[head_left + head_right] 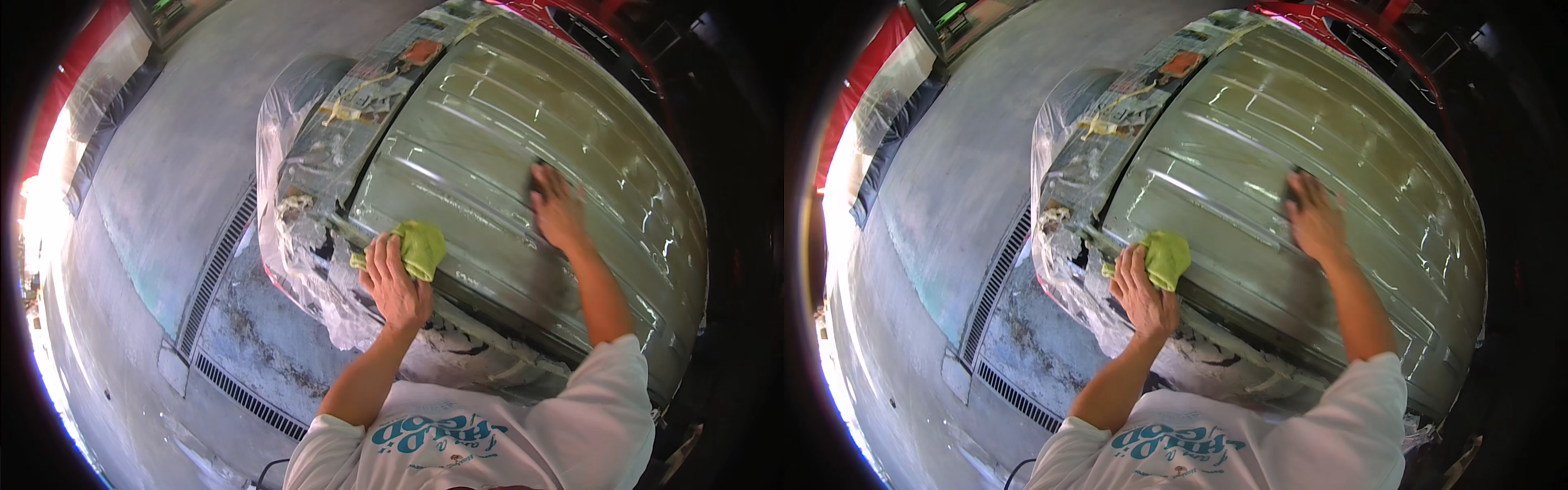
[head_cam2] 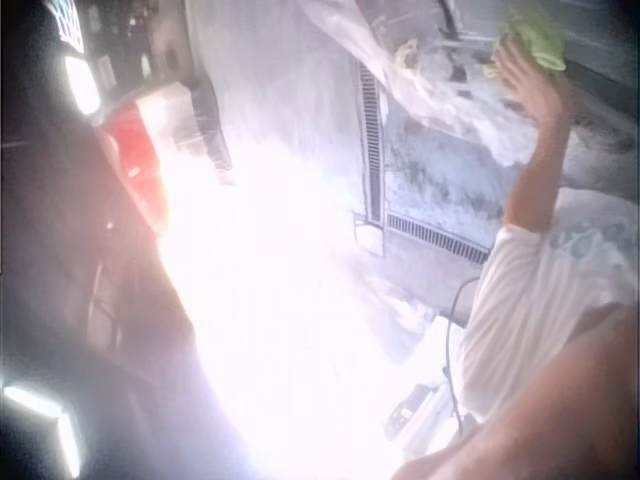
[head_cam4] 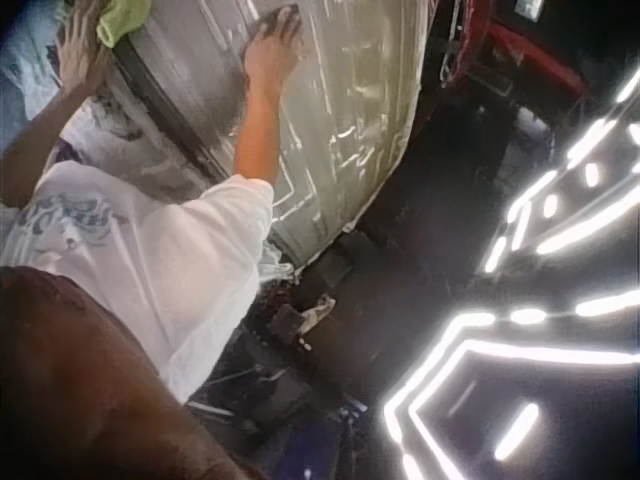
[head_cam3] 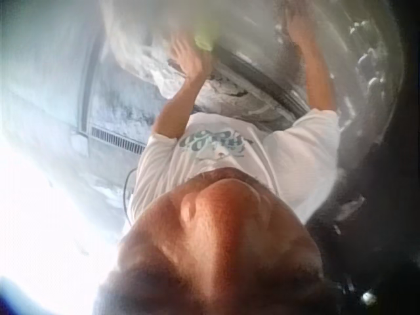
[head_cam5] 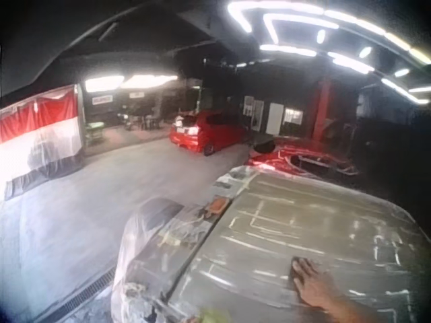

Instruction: The person wipes the hood of a car with a green microfiber cloth and a black sponge. The hood is partially covered with protective plastic sheeting. The person repeatedly wipes the same area of the hood.

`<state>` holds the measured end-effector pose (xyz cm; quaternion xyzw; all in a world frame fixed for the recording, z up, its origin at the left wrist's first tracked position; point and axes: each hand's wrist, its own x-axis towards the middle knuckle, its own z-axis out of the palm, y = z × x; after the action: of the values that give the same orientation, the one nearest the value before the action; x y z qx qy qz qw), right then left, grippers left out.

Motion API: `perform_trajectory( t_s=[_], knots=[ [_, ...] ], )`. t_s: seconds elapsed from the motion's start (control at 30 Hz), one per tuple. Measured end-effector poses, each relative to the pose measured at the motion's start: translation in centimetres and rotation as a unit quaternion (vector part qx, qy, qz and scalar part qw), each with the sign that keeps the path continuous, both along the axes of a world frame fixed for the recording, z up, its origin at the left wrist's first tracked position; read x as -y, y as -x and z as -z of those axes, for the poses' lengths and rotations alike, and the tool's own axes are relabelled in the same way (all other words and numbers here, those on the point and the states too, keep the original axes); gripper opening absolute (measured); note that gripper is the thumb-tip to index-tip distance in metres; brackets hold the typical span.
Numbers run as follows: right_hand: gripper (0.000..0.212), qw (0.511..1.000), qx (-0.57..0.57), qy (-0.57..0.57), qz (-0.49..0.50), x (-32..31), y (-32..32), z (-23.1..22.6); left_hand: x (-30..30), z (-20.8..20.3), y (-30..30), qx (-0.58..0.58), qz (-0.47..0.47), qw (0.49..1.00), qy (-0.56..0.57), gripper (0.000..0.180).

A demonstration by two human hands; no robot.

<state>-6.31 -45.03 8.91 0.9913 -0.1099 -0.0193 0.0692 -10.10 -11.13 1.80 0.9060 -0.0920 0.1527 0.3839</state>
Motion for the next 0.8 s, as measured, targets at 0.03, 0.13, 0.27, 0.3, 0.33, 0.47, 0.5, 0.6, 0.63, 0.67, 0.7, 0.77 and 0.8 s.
perform_trajectory(
  t_s=[0.03,0.13,0.27,0.3,0.33,0.47,0.5,0.6,0.63,0.67,0.7,0.77,0.8],
  knots=[
    [0.058,0.998,0.028,0.04,0.046,2.9,1.5,0.6,0.1,0.4,0.0,-0.002,0.008,1.0,-0.001,0.08],
    [0.053,0.991,0.123,-0.015,0.043,7.0,1.5,3.4,0.5,-0.5,0.4,-0.029,0.029,0.999,-0.012,0.082],
    [0.053,0.98,0.163,-0.101,-0.061,1.4,-10.4,3.6,0.1,0.5,0.4,-0.003,0.037,0.999,-0.014,0.081],
    [0.055,0.978,0.154,-0.115,-0.081,-1.4,-13.8,3.4,0.1,0.2,0.3,-0.004,0.039,0.999,-0.017,0.08],
    [0.052,0.973,0.167,-0.132,-0.092,-4.3,-17.2,3.3,-0.1,0.2,0.3,-0.01,0.039,0.999,-0.024,0.08],
    [0.041,0.977,0.163,-0.133,-0.041,-11.1,-25.3,3.3,0.1,0.1,-0.4,-0.005,0.047,0.998,-0.038,0.081],
    [0.041,0.975,0.171,-0.135,-0.033,-11.9,-26.1,3.3,0.0,0.1,-0.5,0.001,0.047,0.998,-0.04,0.082],
    [0.037,0.965,0.209,-0.153,-0.036,-9.9,-24.9,3.8,-0.2,0.2,-0.6,0.009,0.038,0.998,-0.056,0.082],
    [0.036,0.961,0.223,-0.159,-0.042,-8.6,-23.7,4.1,-0.2,0.3,-0.7,0.02,0.038,0.998,-0.052,0.08],
    [0.036,0.962,0.224,-0.152,-0.029,-6.4,-21.8,4.6,0.0,0.3,-0.6,0.021,0.043,0.997,-0.053,0.08],
    [0.036,0.963,0.225,-0.144,-0.022,-4.1,-19.9,4.9,0.2,0.3,-0.7,0.024,0.042,0.997,-0.052,0.079],
    [0.035,0.973,0.196,-0.122,0.005,-1.7,-14.5,2.8,0.0,0.2,-0.4,0.018,0.029,0.998,-0.054,0.077],
    [0.035,0.976,0.191,-0.108,0.015,-0.1,-12.0,2.2,0.1,0.1,-0.2,0.015,0.03,0.998,-0.051,0.077]
  ],
)
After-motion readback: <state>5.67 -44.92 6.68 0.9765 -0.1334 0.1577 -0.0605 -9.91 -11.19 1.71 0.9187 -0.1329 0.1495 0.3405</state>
